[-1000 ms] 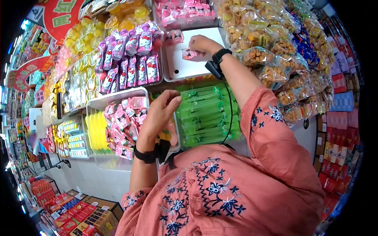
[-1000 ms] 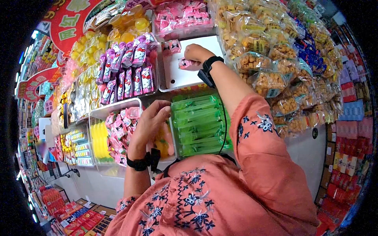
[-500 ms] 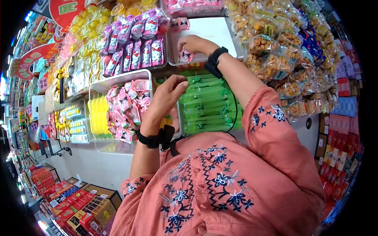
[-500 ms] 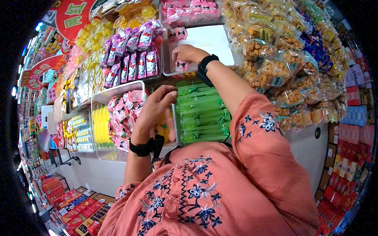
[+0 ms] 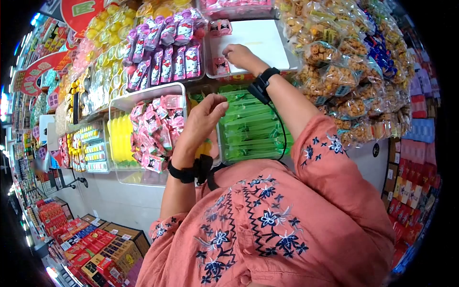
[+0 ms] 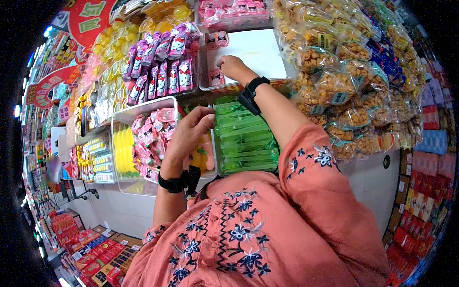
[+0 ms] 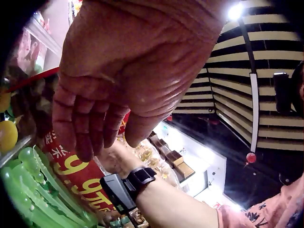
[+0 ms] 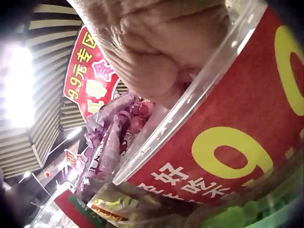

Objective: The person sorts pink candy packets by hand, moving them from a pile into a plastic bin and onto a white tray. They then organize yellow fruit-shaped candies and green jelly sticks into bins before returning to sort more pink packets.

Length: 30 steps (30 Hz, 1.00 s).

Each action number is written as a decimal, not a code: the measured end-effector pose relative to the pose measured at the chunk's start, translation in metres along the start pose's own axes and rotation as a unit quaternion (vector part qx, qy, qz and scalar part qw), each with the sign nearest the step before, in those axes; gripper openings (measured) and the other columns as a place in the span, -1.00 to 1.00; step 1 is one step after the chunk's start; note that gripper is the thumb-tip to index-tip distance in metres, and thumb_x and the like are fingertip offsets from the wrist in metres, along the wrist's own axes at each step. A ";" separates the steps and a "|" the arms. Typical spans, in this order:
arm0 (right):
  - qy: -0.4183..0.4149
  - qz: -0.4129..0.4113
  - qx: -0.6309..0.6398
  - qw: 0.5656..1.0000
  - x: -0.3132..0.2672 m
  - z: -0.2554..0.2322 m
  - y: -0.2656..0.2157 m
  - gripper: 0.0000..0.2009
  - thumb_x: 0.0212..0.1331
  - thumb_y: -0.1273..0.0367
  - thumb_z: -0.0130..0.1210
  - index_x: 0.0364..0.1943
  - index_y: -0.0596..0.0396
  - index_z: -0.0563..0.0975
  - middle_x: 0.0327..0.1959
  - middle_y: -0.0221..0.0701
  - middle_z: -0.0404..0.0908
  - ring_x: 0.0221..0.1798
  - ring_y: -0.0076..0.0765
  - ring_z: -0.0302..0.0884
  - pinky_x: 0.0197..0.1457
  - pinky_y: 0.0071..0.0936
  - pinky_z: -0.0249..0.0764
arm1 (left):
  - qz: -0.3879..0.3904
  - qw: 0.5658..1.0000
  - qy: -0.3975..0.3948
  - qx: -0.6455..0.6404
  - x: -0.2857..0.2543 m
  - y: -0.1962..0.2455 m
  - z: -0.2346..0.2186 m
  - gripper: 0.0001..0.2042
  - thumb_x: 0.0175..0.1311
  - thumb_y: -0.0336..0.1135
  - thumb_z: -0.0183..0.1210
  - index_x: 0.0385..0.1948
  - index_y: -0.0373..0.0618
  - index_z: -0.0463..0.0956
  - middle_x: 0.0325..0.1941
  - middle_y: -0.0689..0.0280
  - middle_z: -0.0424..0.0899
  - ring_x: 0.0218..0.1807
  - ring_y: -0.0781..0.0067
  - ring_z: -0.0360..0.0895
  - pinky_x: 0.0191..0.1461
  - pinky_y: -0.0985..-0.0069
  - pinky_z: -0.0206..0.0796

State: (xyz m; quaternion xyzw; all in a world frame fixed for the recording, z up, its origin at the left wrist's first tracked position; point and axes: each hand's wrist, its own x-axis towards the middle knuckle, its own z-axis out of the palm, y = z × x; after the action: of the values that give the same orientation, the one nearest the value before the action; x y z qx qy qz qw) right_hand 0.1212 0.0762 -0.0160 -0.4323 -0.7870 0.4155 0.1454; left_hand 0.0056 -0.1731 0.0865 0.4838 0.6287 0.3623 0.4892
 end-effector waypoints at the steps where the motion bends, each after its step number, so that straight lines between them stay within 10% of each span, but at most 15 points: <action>1: 0.020 -0.019 -0.019 0.999 -0.001 0.004 0.003 -0.69 0.22 0.41 0.00 0.01 0.11 0.62 -0.08 -0.04 0.70 0.00 0.10 0.65 0.12 -0.13 0.53 | 0.001 1.000 -0.002 0.004 0.000 0.001 0.000 -0.70 0.50 -0.23 0.13 0.03 -0.31 0.53 -0.17 0.33 0.64 -0.11 0.56 0.54 0.02 0.55 0.40; 30: 0.114 -0.025 -0.065 0.991 -0.022 0.021 -0.006 -0.72 0.29 0.33 -0.04 -0.02 0.05 0.61 -0.10 -0.02 0.69 0.02 0.19 0.62 0.12 0.01 0.52 | 0.007 1.000 -0.007 0.009 0.005 -0.011 0.001 -0.66 0.44 -0.20 0.18 0.01 -0.33 0.53 -0.18 0.15 0.69 -0.14 0.42 0.59 -0.01 0.46 0.43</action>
State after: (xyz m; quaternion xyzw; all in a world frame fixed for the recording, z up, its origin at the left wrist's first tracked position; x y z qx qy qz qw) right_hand 0.1185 0.0459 -0.0214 -0.4655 -0.8013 0.3077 0.2158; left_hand 0.0037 -0.1712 0.0752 0.4953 0.6251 0.3565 0.4867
